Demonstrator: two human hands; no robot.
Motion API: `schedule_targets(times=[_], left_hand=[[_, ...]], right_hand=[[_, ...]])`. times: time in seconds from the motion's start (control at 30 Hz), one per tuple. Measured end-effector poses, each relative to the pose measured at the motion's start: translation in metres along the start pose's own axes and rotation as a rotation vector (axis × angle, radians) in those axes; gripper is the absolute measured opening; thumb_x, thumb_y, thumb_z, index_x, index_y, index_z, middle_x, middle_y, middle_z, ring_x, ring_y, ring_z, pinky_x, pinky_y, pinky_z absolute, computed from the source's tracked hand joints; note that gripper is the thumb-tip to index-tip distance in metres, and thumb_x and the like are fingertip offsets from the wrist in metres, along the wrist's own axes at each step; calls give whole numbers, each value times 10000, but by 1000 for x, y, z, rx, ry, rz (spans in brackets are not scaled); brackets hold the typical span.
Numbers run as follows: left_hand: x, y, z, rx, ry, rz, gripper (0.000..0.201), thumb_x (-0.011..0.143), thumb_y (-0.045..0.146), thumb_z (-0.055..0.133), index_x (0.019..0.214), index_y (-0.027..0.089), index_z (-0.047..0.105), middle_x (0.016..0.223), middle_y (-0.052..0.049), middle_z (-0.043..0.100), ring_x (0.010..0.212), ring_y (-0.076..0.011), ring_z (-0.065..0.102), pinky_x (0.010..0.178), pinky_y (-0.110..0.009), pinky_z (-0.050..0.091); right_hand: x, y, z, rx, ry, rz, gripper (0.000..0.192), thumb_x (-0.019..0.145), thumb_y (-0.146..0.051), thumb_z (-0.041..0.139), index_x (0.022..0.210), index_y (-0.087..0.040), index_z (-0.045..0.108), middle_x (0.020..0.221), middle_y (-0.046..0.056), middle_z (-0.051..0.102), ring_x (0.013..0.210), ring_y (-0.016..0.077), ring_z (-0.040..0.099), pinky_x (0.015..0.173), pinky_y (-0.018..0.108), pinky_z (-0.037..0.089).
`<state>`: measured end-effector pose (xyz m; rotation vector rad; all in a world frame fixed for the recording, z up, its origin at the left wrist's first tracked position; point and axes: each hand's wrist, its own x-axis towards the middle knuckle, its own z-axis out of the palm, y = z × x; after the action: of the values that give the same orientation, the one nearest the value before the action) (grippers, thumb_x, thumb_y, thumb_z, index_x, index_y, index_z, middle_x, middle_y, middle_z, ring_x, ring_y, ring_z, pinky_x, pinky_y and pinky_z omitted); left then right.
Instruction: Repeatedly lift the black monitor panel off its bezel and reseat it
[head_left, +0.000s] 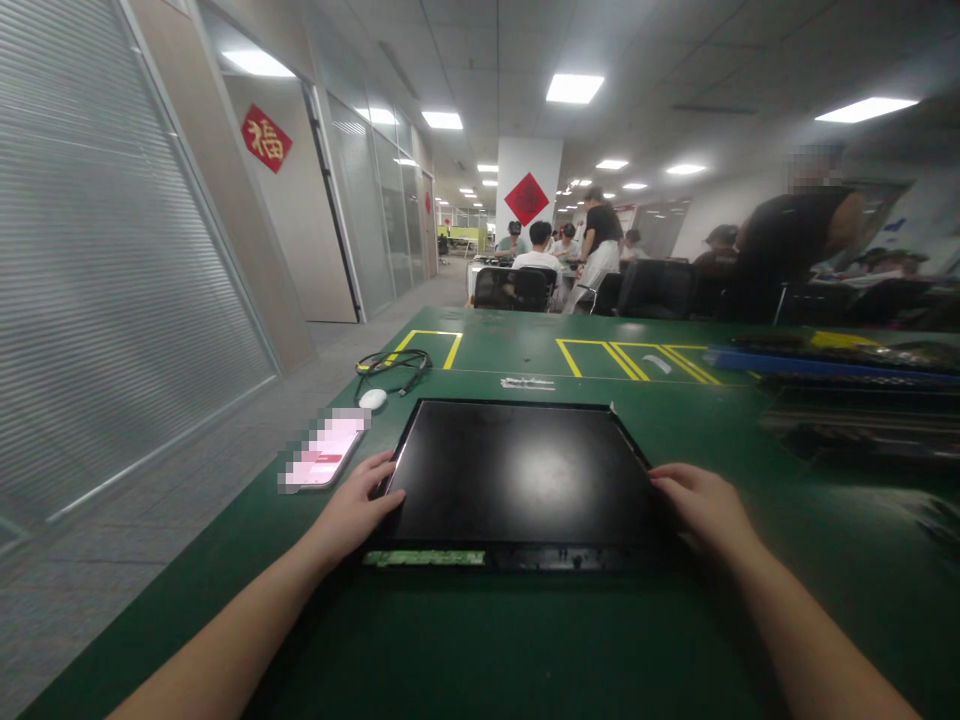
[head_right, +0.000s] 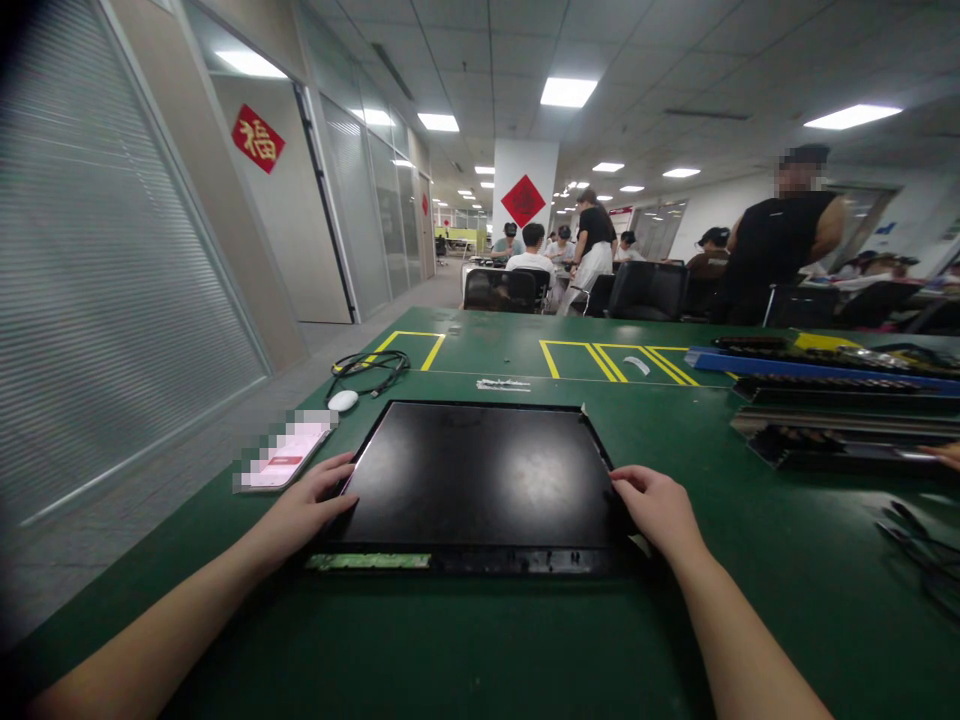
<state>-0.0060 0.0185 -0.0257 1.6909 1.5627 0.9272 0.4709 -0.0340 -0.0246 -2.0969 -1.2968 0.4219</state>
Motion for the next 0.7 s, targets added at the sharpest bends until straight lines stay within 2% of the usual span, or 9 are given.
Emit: schedule_targets(times=[0.2,0.7], left_hand=[[-3,4,-2,-126,-37,-38,550,634,404,690,1127,164,737,1548,-148,446,1364,-363,476,1097,-433,415],[-3,2,-1,-116,-25,-22,516,646,374,701,1128,195,744,1535,-120,473,1366,-347,477,1104,-434,410]], right_hand=[[4,6,4,82,1,27,304,725,-401,597,888,-229,787,891,61,771,849,255,698,690,320,500],[7,14,5,249,-37,83,306,692,-380,618,875,-194,778,867,98,767,756,249,698,614,319,511]])
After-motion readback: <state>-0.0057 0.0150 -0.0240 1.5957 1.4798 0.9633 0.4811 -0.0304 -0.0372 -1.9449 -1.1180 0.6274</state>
